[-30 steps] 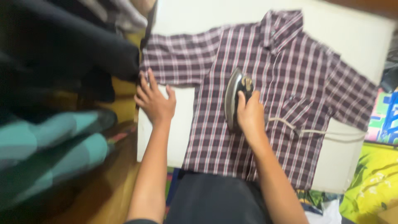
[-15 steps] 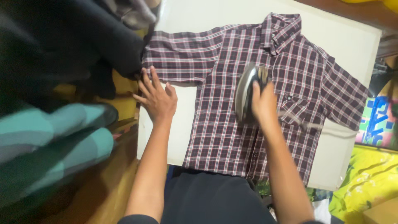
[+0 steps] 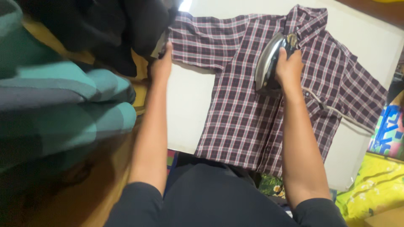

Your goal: The person lays out a white t-shirt on a bed, then moves to a white table to unfold and smooth a plaid shirt. They use an iron to press the plaid shirt, moving the iron across the body and sleeves while holding the fabric flat with their other hand.

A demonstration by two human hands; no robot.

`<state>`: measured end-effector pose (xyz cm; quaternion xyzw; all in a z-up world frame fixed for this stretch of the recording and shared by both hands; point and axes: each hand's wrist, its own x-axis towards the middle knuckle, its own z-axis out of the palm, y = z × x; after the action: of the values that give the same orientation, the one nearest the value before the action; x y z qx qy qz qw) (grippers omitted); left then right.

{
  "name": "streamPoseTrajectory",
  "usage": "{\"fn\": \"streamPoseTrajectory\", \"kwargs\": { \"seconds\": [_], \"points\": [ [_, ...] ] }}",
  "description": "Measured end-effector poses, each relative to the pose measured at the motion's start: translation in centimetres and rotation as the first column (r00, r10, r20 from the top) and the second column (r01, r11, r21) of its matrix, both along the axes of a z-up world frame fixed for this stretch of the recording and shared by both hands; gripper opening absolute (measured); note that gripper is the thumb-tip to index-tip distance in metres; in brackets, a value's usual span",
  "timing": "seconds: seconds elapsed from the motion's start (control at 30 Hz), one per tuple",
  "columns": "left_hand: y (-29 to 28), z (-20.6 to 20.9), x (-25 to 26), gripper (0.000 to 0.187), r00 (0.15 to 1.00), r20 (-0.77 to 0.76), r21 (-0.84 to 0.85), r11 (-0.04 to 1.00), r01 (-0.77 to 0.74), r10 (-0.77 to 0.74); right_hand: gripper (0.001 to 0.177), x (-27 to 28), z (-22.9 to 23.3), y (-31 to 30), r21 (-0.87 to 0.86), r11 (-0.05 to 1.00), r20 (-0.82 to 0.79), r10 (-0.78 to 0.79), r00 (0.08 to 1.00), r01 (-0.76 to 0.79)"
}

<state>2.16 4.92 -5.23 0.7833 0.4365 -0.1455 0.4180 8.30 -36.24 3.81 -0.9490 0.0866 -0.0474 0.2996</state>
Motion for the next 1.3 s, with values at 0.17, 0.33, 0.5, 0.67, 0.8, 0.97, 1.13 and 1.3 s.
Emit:
{"fn": "streamPoseTrajectory", "kwargs": {
  "seconds": [0.17,0.33,0.5,0.67,0.8,0.97,1.13,1.3],
  "points": [
    [5.8,-10.8,2.6,0.11,0.917,0.266,-0.329,0.922,-0.203,0.297,0.047,-9.0,2.0,2.9,0.106,0.992,-0.165,0.084,0.983,-0.067],
    [9.4,-14.7,0.6,0.072,0.73,0.214,-0.821,0.524,-0.225,0.649,0.046,-13.3,4.7,7.1,0.192,0.98,-0.266,0.012,0.964,0.041],
    [12.2,-13.5,0.1,0.03,0.497,-0.114,-0.992,-0.124,-0.012,0.86,0.045,-6.2,3.3,7.9,0.158,0.986,-0.136,-0.039,0.99,0.06],
    [12.4,-10.6,-0.6,0.017,0.384,-0.404,-0.908,-0.414,-0.059,0.831,0.046,-2.3,2.4,8.2,0.138,0.99,-0.062,-0.021,0.998,0.03],
    [10.3,-7.8,-2.0,0.018,0.54,-0.101,-0.924,-0.28,0.26,0.836,0.046,-9.0,3.2,8.6,0.174,0.984,-0.22,-0.004,0.976,0.044],
    [6.2,-1.7,-4.6,0.037,0.504,0.29,-0.952,0.194,0.236,0.814,0.046,-16.0,5.2,9.8,0.126,0.983,-0.323,-0.09,0.942,0.137],
    [2.9,0.7,-6.2,0.039,0.455,-0.205,-0.979,-0.18,-0.1,0.866,0.043,-10.7,2.9,9.1,0.098,0.993,-0.07,-0.061,0.996,0.067],
    [-3.6,-0.6,-8.9,0.037,0.482,0.133,-0.991,0.133,0.036,0.866,0.049,-6.4,-1.1,7.0,0.133,0.99,-0.105,-0.035,0.994,0.049]
  ]
}}
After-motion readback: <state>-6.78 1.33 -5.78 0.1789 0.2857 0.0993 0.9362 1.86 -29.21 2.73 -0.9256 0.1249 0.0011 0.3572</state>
